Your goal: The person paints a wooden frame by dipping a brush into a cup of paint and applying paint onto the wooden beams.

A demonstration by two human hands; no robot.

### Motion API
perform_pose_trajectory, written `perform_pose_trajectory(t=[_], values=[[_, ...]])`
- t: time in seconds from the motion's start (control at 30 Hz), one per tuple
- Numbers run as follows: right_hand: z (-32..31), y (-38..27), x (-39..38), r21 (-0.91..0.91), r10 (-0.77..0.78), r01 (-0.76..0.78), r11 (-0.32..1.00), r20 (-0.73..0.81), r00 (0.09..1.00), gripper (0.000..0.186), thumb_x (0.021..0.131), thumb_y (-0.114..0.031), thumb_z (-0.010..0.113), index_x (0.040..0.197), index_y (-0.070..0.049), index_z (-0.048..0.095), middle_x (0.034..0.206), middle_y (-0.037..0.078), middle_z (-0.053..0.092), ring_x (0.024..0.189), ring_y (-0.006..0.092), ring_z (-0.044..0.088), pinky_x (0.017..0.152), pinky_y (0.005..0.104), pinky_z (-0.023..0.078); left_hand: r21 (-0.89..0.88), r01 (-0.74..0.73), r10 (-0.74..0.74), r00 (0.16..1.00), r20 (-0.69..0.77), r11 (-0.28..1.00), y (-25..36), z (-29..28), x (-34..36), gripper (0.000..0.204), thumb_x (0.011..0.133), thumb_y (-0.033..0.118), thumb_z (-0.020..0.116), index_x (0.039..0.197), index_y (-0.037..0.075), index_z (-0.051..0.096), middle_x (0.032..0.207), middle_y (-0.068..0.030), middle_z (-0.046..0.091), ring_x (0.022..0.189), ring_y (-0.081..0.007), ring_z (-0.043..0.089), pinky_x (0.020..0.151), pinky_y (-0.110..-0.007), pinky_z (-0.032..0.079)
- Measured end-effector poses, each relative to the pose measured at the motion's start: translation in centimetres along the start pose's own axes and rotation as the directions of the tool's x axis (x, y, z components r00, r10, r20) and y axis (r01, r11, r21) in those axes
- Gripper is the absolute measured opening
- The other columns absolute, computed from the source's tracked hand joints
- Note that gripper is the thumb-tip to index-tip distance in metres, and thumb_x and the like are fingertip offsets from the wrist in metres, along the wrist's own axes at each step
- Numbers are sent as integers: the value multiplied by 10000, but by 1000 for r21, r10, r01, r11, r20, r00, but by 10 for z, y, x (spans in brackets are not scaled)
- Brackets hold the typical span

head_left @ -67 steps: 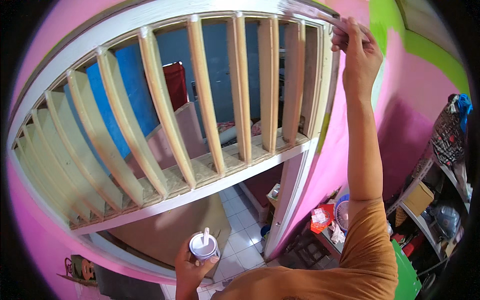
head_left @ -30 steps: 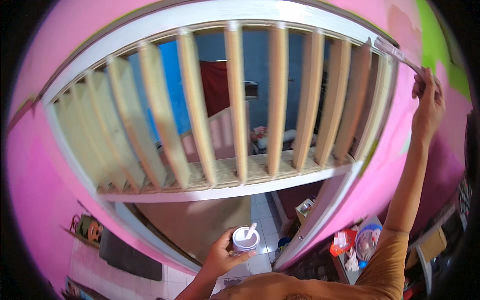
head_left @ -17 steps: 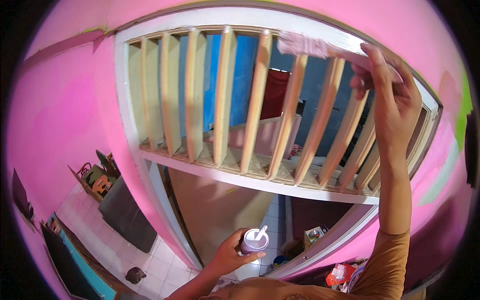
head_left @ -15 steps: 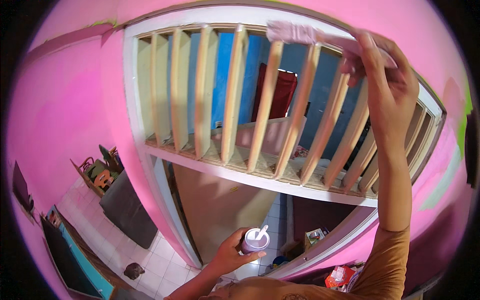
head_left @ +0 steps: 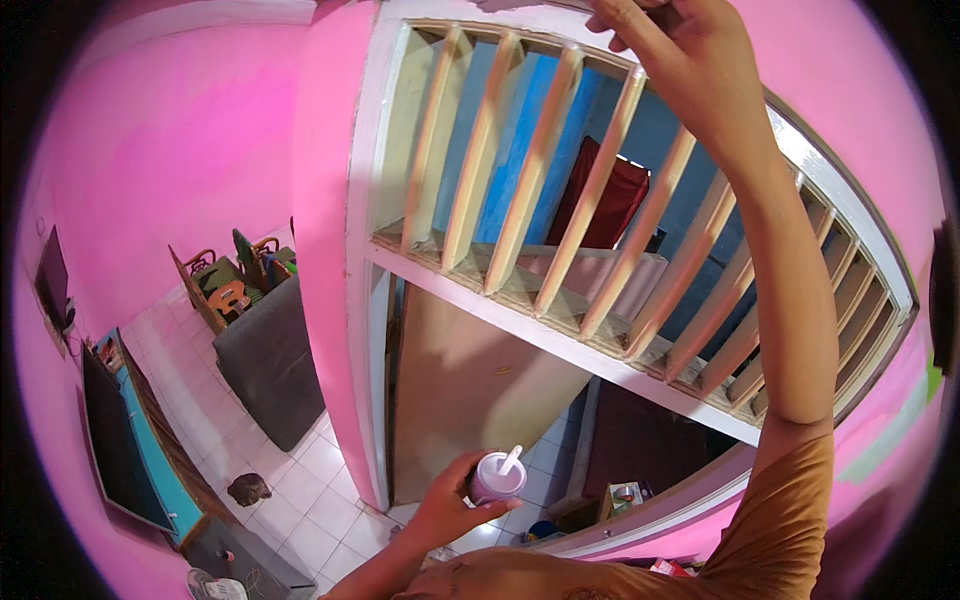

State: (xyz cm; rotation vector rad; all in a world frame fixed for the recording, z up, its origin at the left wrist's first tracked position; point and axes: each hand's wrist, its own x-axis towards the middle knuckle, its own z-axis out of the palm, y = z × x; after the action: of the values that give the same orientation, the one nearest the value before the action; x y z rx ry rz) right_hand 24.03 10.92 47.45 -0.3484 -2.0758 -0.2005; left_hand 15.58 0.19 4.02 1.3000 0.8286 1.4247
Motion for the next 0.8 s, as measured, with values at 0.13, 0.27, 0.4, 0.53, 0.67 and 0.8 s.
perform_pose_trajectory(t=[0.13, 0.27, 0.4, 0.53, 0.67, 0.8], values=[[17, 13, 18, -204, -335, 347, 915, 91, 938, 238, 989, -174, 669, 1076, 48, 674, 902, 127, 686, 760, 163, 665, 672, 297, 535, -33, -8, 6, 999, -48, 999, -2, -13, -7, 715, 792, 93, 879, 1389, 5, 496, 1273, -109, 615, 1200, -197, 595, 1047, -362, 473], [45, 15, 37, -316, -306, 380, 869, 260, 916, 168, 978, -106, 634, 1052, 44, 629, 1009, 158, 623, 840, 240, 684, 689, 328, 546, -52, -19, 13, 993, -113, 998, -5, -25, -14, 694, 787, 77, 878, 1372, 5, 510, 1260, -102, 621, 1182, -197, 607, 1035, -368, 485], [71, 29, 48, -383, -416, 533, 755, 348, 840, 198, 966, -98, 599, 1113, 29, 561, 1108, 204, 555, 892, 366, 659, 786, 442, 545, -70, -10, 2, 992, -126, 998, -7, -34, -18, 692, 787, 75, 878, 1370, 5, 512, 1254, -101, 624, 1177, -197, 611, 1028, -368, 492], [92, 38, 59, -455, -414, 578, 678, 413, 811, 189, 964, -95, 573, 1103, 29, 543, 1105, 215, 536, 879, 404, 631, 820, 487, 527, -63, -19, 9, 987, -161, 998, -8, -40, -23, 693, 786, 68, 876, 1371, 5, 509, 1268, -103, 612, 1182, -197, 606, 1031, -364, 491], [89, 47, 65, -471, -442, 638, 609, 467, 766, 165, 966, -84, 549, 1077, 39, 539, 1103, 212, 537, 889, 398, 624, 816, 481, 527, -86, -38, 22, 984, -175, 996, -7, -44, -23, 671, 793, 93, 885, 1347, 23, 514, 1248, -92, 592, 1166, -178, 596, 1000, -340, 503], [65, 45, 59, -551, -326, 588, 592, 504, 800, 185, 962, -84, 550, 1093, 47, 551, 1095, 195, 543, 883, 364, 630, 805, 452, 537, -78, -42, 26, 982, -189, 996, -8, -48, -23, 674, 790, 90, 887, 1348, 21, 513, 1238, -91, 591, 1157, -172, 594, 997, -337, 502]])
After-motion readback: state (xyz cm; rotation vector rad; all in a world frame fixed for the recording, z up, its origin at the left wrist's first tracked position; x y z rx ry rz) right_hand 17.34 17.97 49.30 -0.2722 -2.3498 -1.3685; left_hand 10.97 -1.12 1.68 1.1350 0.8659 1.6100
